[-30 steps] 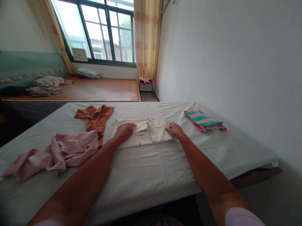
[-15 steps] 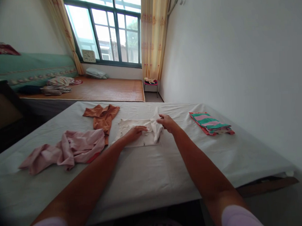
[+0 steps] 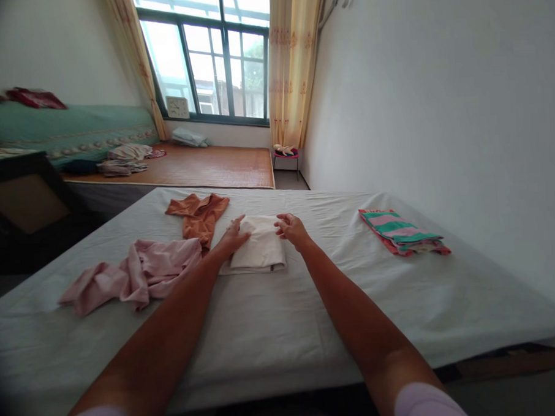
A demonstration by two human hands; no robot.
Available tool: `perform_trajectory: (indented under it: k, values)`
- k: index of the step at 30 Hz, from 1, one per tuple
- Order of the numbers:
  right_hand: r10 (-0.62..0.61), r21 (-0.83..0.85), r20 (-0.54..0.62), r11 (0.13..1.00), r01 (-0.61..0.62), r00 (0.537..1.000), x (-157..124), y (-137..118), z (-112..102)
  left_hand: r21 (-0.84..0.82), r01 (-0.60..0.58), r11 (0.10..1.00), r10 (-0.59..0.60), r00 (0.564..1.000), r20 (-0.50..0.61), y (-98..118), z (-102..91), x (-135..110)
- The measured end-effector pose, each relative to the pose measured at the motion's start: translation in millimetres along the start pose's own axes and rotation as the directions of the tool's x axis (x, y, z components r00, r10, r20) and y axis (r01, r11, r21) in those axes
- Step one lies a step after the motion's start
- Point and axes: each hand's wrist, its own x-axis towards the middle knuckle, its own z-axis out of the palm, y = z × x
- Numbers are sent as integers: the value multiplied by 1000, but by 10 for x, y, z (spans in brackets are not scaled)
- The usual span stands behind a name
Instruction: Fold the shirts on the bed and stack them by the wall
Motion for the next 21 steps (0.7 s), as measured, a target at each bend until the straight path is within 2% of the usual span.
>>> perform_trajectory:
  k: [2, 4, 6, 9, 11, 13, 15, 17, 19, 21]
  values:
    - [10, -5, -58, 1000, -10, 998, -11, 171, -114, 71, -93, 993, 93, 996, 3, 45, -35, -3]
    - [0, -21, -105, 1000, -2, 994, -33, 348, -167, 113, -113, 987, 114, 993, -2, 56, -136, 1]
    - [-1, -51, -134, 999, -6, 991, -46, 493, -187, 225, -62, 972, 63, 998, 0, 29, -259, 8]
    - [-25, -111, -164, 994, 7, 986, -33, 580, -200, 439, 1, 898, -54, 993, 108, -19, -386, -2]
    - [-136, -200, -199, 975, 96, 971, -21, 537, -180, 542, 4, 840, -103, 983, 152, -1, -409, -30]
    - [-313, -343, -198, 910, 233, 929, -35, 435, -110, 611, 0, 792, -61, 995, 79, 64, -390, -68]
    - [-482, -492, -81, 781, 385, 872, -92, 321, 15, 661, -56, 749, 96, 995, -25, 139, -333, -103]
    - [-550, -591, 149, 617, 520, 822, -190, 244, 160, 682, -177, 709, 268, 963, -29, 172, -244, -122]
    - [-472, -638, 385, 486, 598, 793, -313, 230, 272, 671, -291, 682, 317, 944, 88, 131, -138, -124]
    - [-307, -661, 539, 423, 620, 785, -434, 263, 308, 655, -317, 686, 238, 948, 209, 27, -44, -112]
